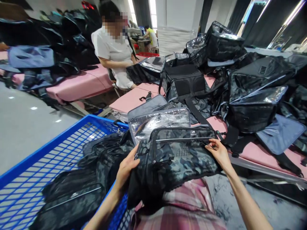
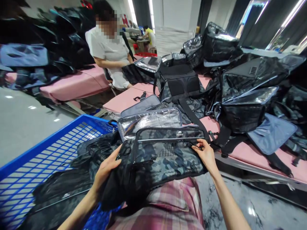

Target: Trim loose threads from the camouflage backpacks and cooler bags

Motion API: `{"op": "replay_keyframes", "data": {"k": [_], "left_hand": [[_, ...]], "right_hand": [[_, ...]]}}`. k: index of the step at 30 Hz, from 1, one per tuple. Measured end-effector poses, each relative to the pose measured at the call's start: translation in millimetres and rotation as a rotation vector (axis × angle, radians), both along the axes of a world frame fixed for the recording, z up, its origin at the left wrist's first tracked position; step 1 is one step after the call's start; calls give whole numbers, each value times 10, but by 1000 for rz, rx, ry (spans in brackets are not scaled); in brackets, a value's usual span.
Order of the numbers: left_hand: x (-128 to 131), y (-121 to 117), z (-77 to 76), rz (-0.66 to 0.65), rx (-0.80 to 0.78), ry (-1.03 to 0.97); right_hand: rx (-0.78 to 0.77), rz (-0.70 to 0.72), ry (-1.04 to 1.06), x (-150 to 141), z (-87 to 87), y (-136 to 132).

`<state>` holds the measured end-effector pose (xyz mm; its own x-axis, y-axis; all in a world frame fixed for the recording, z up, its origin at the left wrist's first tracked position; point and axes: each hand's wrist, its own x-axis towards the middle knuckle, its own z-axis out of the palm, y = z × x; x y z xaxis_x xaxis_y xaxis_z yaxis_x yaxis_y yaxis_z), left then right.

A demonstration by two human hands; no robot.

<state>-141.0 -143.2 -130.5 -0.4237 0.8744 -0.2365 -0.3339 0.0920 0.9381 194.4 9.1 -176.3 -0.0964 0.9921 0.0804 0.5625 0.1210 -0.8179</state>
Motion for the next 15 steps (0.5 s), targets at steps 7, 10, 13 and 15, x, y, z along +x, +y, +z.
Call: {"op": "replay_keyframes", "data": {"k": [7,10,13,15], "left_hand": [[105,28,36,-41,-3,46],[94,6,17,-80,-11,80],[69,-56,18,-30,-27,80],[57,-90,25,3,-37,78]], "right_hand": [[19,268,-146,-644,614,-276],[48,463,-20,-1186,904,-582],[6,562,107,-1564,1082,-737],[-4,604,131,-1593,1116,-675]]}}
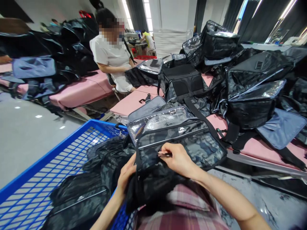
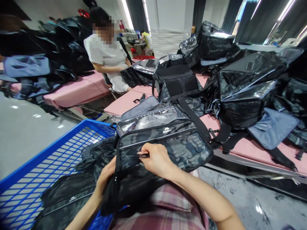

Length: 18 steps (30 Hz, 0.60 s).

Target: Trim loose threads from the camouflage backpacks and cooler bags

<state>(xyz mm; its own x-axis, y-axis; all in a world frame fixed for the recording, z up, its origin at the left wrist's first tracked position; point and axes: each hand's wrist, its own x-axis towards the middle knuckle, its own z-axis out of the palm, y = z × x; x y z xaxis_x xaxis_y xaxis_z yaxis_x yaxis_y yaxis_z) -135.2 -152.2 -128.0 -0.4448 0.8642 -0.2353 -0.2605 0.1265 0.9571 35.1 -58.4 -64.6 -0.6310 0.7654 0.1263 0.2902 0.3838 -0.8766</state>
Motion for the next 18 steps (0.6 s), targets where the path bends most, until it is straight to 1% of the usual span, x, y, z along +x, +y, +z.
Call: {"op": "replay_keyframes", "data": {"k": [1,2,3,5,6,7,8,10,12,14,15,16,18], "left_hand": [[-3,-7,-1,4,-4,-2],[-3,-7,-6,8,-2,-5],[-1,1,-18,12,1,-10],[13,31,-53,9,4,-16],[26,47,-73,-7,4,-10],[44,59,-91,-33,7,4],[65,66,-107,-67,11,26],[106,62,-127,-126,32,85],[131,43,-134,-152,52,136],[129,27,-134,-136,49,145],[118,23,-133,-117,40,128],[101,22,-130,-90,26,103],[56,30,-127,-24,0,43]], "right_hand": [[-9,-17,16,55,0,71],[-40,-65,56,145,-5,157],[-99,-121,116,254,-8,243],[-260,-277,294,462,3,363],[-309,-302,345,529,17,374],[-301,-307,359,556,32,347],[-271,-287,330,541,45,287],[-171,-239,224,412,65,127],[-128,-183,152,257,83,21],[-183,-159,206,230,98,57],[-246,-166,272,295,95,132],[-324,-207,364,413,80,236],[-489,-301,516,773,6,485]]}}
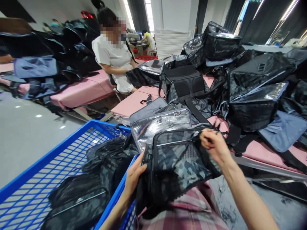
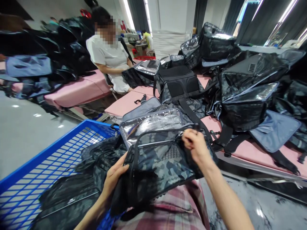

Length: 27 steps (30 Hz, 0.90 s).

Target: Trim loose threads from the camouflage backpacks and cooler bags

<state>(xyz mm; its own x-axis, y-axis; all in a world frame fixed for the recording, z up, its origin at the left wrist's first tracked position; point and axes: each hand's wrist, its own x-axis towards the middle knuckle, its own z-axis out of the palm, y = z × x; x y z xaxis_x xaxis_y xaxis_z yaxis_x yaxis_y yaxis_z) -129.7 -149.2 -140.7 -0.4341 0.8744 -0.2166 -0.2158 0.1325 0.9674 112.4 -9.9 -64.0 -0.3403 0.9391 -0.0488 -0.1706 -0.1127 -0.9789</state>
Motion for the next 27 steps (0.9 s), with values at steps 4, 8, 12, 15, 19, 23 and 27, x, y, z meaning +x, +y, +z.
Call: {"op": "replay_keyframes", "data": {"k": [4,8,12,15,19,23,27], "left_hand": [[-77,40,-18,69,-67,-94],[-73,100,-67,94,-67,-109],[-73,125,-107,60,-69,-86],[-107,118,-138,58,-61,-34],[-131,101,-172,25,-66,-66],[-115,95,-151,10,-78,-19],[-108,110,-100,6,-59,86]], "right_hand": [[-120,-182,94,774,-277,351],[-93,-281,31,1067,-505,382],[-44,-379,-80,1043,-585,395],[29,-474,-169,975,-608,408],[544,-549,-666,734,-590,271],[796,-30,-823,397,-542,58],[922,-73,-970,203,-505,-15]]}}
